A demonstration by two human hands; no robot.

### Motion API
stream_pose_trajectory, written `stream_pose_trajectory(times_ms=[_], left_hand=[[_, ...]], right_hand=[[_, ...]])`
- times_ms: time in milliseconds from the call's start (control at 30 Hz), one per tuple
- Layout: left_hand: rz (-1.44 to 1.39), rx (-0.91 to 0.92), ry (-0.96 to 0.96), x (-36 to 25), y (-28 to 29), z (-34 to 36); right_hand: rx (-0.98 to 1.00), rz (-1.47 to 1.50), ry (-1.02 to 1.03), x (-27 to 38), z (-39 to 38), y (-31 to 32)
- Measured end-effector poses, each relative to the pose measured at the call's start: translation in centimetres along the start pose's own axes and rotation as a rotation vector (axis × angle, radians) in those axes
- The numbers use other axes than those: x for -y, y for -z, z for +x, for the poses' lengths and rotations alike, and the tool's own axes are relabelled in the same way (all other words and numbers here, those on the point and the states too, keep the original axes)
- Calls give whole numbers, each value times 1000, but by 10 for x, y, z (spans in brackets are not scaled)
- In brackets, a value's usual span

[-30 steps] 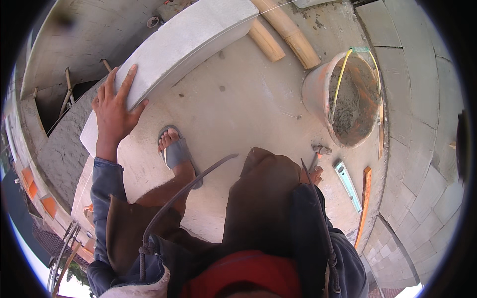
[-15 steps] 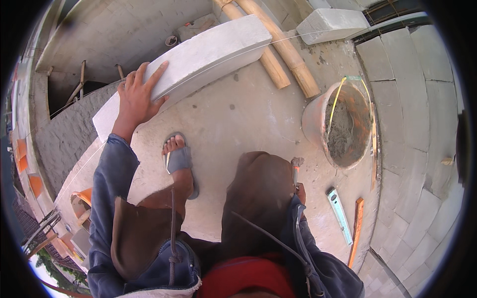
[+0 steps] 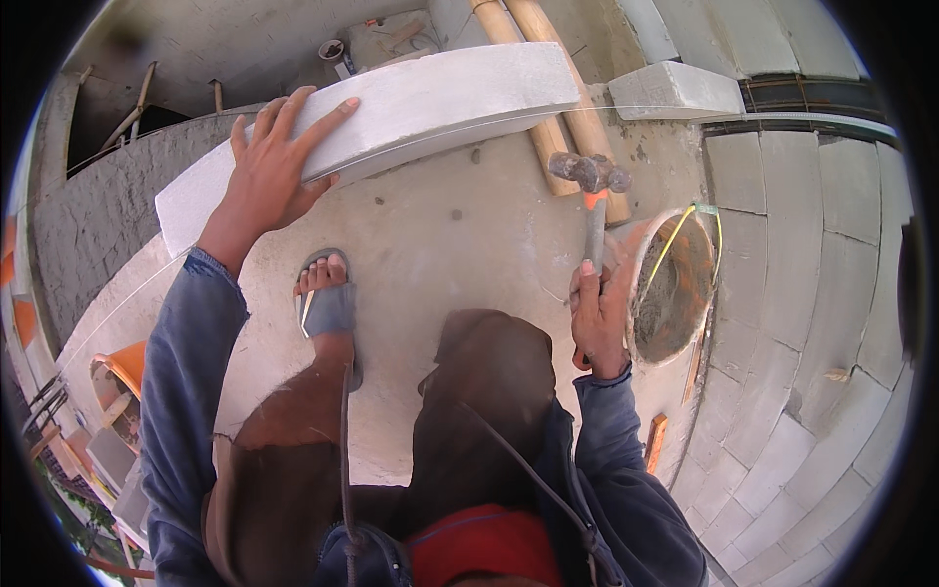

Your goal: The person applies mortar to a curved concrete surface using a trowel, then places a white tile onto the mortar and taps it into place with a hammer. The person repeats this process, adjusting the tile and applying additional mortar as needed.

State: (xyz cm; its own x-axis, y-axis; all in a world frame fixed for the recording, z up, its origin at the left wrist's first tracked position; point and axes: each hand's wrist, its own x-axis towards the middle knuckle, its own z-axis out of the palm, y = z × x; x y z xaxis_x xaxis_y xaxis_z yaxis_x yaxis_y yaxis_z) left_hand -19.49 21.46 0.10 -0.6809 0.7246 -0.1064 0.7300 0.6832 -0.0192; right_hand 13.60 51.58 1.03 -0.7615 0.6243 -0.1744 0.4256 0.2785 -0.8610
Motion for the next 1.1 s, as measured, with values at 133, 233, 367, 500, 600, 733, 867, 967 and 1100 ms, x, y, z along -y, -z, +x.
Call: stream_pose_trajectory(times_ms=[133,233,367,500,600,733,867,967,1100], left_hand=[[-44,-22,-13,12,9,-8],[-152,-66,-34,21,-7,-5],[-175,-59,-40,22,-8,-2],[-128,-72,-29,15,-8,-1],[-105,-92,-17,18,-9,-5],[-136,-74,-27,15,-4,-1],[-150,-69,-6,12,-3,1],[-113,-72,19,14,-12,-6],[-124,-75,22,14,-12,-2]], right_hand=[[47,61,72,74,49,-14],[36,-64,231,105,69,-16],[-28,-243,493,94,87,-26],[49,-583,633,78,116,-38],[136,-423,318,103,110,-32],[-56,-367,517,91,105,-29],[157,-514,395,86,117,-35],[265,-531,301,120,118,-29],[59,-300,432,135,108,-17]])
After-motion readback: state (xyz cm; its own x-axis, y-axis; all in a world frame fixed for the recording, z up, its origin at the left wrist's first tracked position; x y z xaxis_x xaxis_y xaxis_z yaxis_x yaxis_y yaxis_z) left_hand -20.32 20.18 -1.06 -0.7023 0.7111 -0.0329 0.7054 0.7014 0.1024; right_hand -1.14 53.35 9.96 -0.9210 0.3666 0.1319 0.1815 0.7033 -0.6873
